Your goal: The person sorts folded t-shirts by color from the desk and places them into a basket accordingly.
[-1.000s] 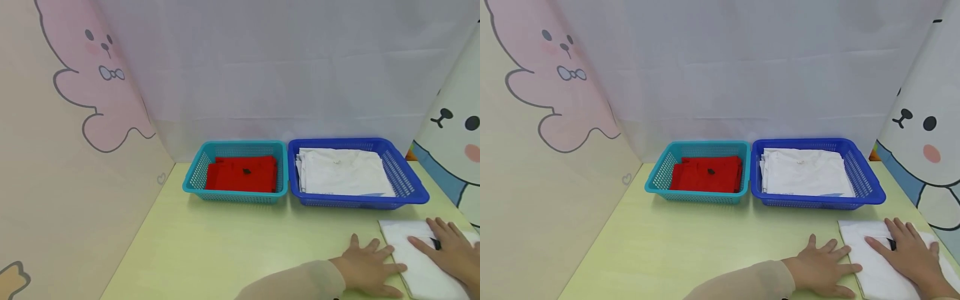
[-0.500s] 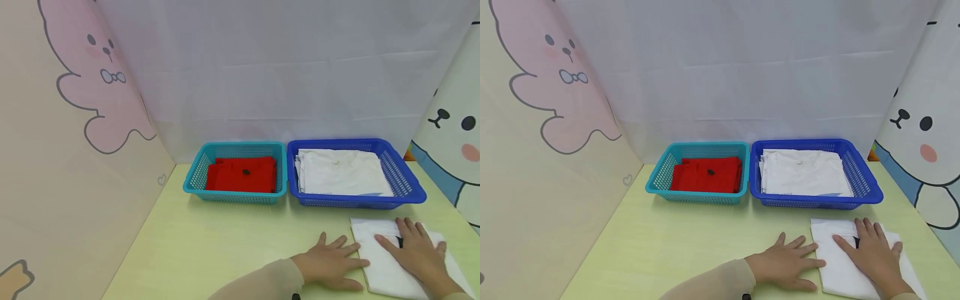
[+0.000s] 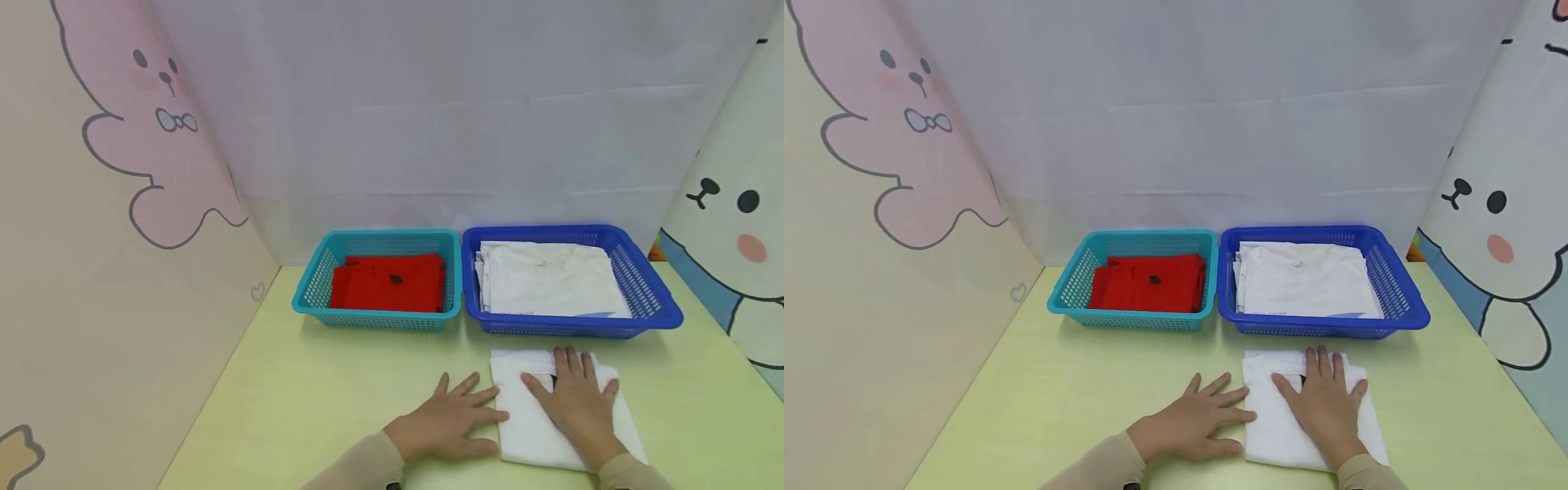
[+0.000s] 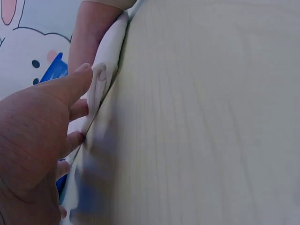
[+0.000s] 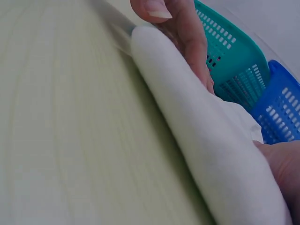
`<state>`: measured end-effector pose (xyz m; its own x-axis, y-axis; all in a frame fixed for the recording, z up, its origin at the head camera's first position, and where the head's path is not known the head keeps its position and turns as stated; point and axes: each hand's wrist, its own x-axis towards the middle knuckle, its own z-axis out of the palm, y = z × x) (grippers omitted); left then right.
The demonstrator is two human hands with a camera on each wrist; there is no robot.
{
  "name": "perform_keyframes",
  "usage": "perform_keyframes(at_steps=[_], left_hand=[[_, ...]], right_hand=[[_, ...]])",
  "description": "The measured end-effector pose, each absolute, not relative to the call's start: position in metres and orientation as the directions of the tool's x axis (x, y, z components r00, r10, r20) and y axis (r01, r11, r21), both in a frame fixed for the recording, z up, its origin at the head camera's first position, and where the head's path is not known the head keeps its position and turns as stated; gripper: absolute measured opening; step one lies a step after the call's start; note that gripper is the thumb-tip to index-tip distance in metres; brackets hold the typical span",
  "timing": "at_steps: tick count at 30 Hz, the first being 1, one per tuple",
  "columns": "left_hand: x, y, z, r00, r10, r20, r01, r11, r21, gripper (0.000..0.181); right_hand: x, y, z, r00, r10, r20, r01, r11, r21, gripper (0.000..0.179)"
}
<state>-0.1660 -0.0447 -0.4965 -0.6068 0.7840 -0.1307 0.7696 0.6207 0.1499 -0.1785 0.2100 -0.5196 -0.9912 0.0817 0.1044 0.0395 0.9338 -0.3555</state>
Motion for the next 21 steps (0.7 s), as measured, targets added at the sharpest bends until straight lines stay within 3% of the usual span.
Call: perform_keyframes(at_steps=[8,21], left_hand=[[-0.166,-0.095,-0.502,-0.634,0.773,-0.021,0.758,0.627,0.182,0.059],[-0.161,-0.144,-0.499,-0.686,0.728,0.014,0.701,0.655,0.280,0.054]], right_hand=[[-0.184,0.156,-0.516,-0.989,0.076,0.126,0.023,0.926,-0.377,0.103],[-0.191,0.104,-0.520,-0.993,0.064,0.098,0.023,0.929,-0.369,0.102]])
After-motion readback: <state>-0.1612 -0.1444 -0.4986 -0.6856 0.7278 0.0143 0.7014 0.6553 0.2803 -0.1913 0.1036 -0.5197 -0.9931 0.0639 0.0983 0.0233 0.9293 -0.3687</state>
